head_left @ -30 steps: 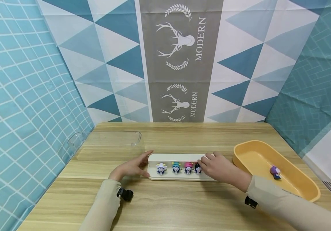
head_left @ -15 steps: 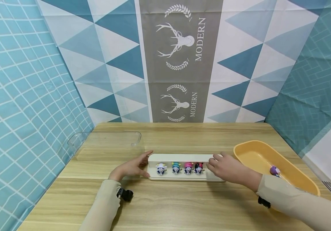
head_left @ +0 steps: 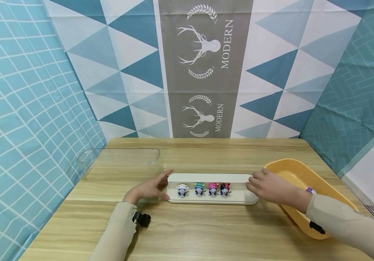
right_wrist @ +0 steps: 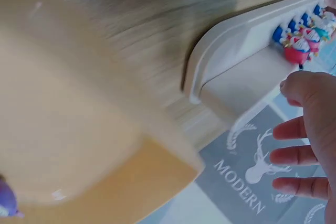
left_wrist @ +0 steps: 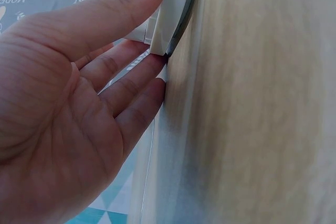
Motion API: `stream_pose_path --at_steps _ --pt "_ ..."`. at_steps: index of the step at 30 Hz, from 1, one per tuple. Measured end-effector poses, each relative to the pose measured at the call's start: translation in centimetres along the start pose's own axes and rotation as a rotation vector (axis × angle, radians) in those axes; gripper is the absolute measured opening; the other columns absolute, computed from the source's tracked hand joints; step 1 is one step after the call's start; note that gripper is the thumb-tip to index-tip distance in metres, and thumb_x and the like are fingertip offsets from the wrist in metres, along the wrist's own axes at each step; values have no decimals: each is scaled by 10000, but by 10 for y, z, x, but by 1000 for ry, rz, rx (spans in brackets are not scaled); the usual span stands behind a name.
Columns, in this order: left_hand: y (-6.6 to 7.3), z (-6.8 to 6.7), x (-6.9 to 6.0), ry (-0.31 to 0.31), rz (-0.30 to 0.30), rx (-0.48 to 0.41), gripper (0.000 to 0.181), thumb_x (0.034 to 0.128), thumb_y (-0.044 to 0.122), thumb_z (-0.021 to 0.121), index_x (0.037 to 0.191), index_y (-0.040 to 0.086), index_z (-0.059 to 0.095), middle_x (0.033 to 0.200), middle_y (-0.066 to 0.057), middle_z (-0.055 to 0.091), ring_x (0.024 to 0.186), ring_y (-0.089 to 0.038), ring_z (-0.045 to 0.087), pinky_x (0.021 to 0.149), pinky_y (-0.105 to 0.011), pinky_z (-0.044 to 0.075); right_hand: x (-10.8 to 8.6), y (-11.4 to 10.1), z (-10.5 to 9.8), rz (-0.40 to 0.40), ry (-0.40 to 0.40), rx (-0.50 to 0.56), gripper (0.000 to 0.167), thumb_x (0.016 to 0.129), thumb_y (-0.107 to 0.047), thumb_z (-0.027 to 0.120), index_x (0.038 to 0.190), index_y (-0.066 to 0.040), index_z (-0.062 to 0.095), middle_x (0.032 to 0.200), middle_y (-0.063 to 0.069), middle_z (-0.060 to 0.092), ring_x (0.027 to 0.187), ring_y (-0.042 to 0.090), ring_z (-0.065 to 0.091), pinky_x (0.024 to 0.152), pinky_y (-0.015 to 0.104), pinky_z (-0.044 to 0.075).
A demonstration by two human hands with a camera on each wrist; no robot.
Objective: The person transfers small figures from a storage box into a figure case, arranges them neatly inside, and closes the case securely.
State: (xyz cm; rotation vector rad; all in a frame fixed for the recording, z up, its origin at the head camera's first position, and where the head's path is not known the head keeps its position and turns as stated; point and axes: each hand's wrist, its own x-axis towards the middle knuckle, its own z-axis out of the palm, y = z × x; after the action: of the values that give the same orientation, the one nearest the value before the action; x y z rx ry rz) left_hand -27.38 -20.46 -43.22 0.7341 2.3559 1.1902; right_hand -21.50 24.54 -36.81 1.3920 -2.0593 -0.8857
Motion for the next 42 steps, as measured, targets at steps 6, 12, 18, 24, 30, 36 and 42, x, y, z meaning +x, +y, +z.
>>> stream_pose_path --at_steps 6,12,18,24,30,36,42 --pt "1 0 1 -4 3 15 1047 821 82 813 1595 56 109 1521 -290 349 1401 -437 340 1150 -555 264 -17 10 6 -13 86 20 160 1039 -122 510 1016 -102 667 920 55 634 817 222 575 616 345 491" --pt "2 0 1 -4 -3 9 1042 827 71 806 1593 44 100 1522 -301 338 1403 -452 326 1151 -566 252 -37 27 25 -5 245 85 646 1085 -186 49 902 -84 661 832 69 610 725 229 556 523 347 465" --pt "2 0 1 -3 -4 11 1044 821 67 809 1592 41 105 1522 -300 340 1404 -446 329 1153 -560 252 -60 41 41 -3 242 121 613 1082 -250 78 868 -112 635 802 44 590 700 216 543 515 346 465" --pt "2 1 1 -3 -3 7 1041 820 60 809 1590 38 109 1510 -308 351 1399 -453 333 1151 -566 251 -79 49 54 -38 224 206 523 1080 -285 105 809 -158 533 738 -24 460 654 169 433 493 301 366" --pt "3 1 0 -20 27 0 1038 829 38 794 1585 13 83 1516 -322 330 1405 -460 314 1152 -557 253 -98 53 64 -49 144 275 351 1083 -342 333 834 -179 519 751 -59 423 672 133 399 488 272 303" --pt "5 0 0 -31 51 3 1042 832 27 789 1580 -6 65 1507 -326 340 1401 -459 322 1149 -548 265 -113 52 68 -26 2 278 354 693 -253 838 884 -190 546 789 -59 452 709 140 406 502 295 306" --pt "4 0 -1 -27 52 1 1036 831 16 787 1579 -8 71 1500 -331 342 1393 -465 330 1146 -557 267 -125 48 71 -10 -87 324 336 664 -174 790 910 -198 563 811 -68 455 742 147 420 527 349 364"
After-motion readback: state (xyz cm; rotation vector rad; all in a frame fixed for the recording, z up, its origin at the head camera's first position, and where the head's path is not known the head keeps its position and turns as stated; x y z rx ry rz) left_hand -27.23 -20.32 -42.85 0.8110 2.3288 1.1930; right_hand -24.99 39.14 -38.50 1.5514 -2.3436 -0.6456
